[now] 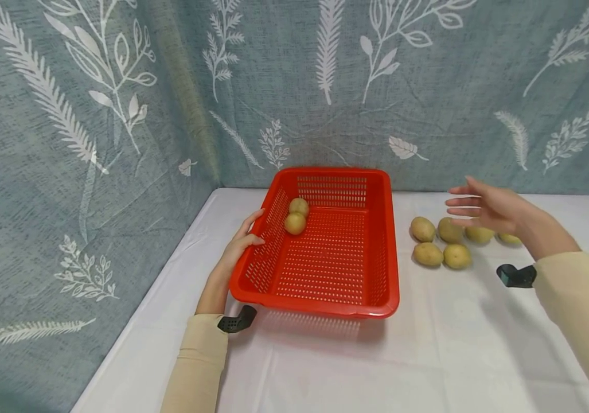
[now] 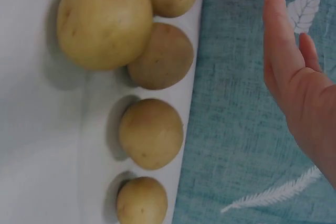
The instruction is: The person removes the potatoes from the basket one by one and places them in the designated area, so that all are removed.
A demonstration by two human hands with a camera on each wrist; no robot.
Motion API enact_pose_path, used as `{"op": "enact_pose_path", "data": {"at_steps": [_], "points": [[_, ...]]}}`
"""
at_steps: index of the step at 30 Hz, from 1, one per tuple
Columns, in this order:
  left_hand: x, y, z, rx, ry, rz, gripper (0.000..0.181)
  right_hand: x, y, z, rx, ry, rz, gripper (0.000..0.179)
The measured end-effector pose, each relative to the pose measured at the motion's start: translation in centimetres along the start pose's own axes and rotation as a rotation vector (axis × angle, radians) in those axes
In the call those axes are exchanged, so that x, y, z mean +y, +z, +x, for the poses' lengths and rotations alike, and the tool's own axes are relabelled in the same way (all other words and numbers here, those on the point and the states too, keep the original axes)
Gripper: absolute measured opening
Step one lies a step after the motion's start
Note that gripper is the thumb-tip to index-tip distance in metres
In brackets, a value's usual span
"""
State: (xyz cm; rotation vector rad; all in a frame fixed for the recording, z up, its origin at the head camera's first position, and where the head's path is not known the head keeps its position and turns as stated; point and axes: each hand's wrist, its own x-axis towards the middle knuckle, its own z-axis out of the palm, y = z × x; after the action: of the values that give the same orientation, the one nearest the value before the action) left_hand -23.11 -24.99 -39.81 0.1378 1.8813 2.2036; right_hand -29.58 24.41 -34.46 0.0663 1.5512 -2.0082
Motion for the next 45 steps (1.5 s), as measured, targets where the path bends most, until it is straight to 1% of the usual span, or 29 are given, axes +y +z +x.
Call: {"op": "enact_pose_path", "data": {"at_steps": [4,9,15,19,21,28,33,40,45], "points": [[0.0,0.0,0.1,0.004,0.006,0.001,0.068,-0.4,0.7,0.8,0.011,-0.014,-0.033,0.039],[0.0,0.0,0.2,0.005,0.008,0.001,0.069,-1.1,1.8,1.6,0.018,-0.024,-0.095,0.049],[0.1,0.0,0.1,0.009,0.009,0.000,0.068,-2.1,3.3,2.2,0.017,-0.042,-0.116,0.057],[0.1,0.1,0.1,0.004,0.001,0.001,0.069,-2.4,4.6,2.6,0.010,-0.042,-0.148,0.072],[0.0,0.1,0.1,0.003,-0.001,0.004,0.069,-2.6,5.2,2.9,0.012,-0.037,-0.161,0.075],[0.0,0.2,0.2,0.007,0.003,0.000,0.069,-3.0,7.3,3.8,0.041,-0.033,-0.143,0.074],[0.0,0.2,0.2,0.011,-0.001,0.004,0.069,-3.3,8.5,4.5,0.027,-0.036,-0.128,0.073],[-0.1,0.0,0.2,0.022,-0.006,-0.008,0.070,-3.7,10.5,5.1,0.009,-0.022,-0.071,0.071],[-0.1,0.1,0.1,0.026,-0.002,-0.007,0.070,-3.6,11.3,5.7,0.005,-0.023,-0.075,0.070]]}}
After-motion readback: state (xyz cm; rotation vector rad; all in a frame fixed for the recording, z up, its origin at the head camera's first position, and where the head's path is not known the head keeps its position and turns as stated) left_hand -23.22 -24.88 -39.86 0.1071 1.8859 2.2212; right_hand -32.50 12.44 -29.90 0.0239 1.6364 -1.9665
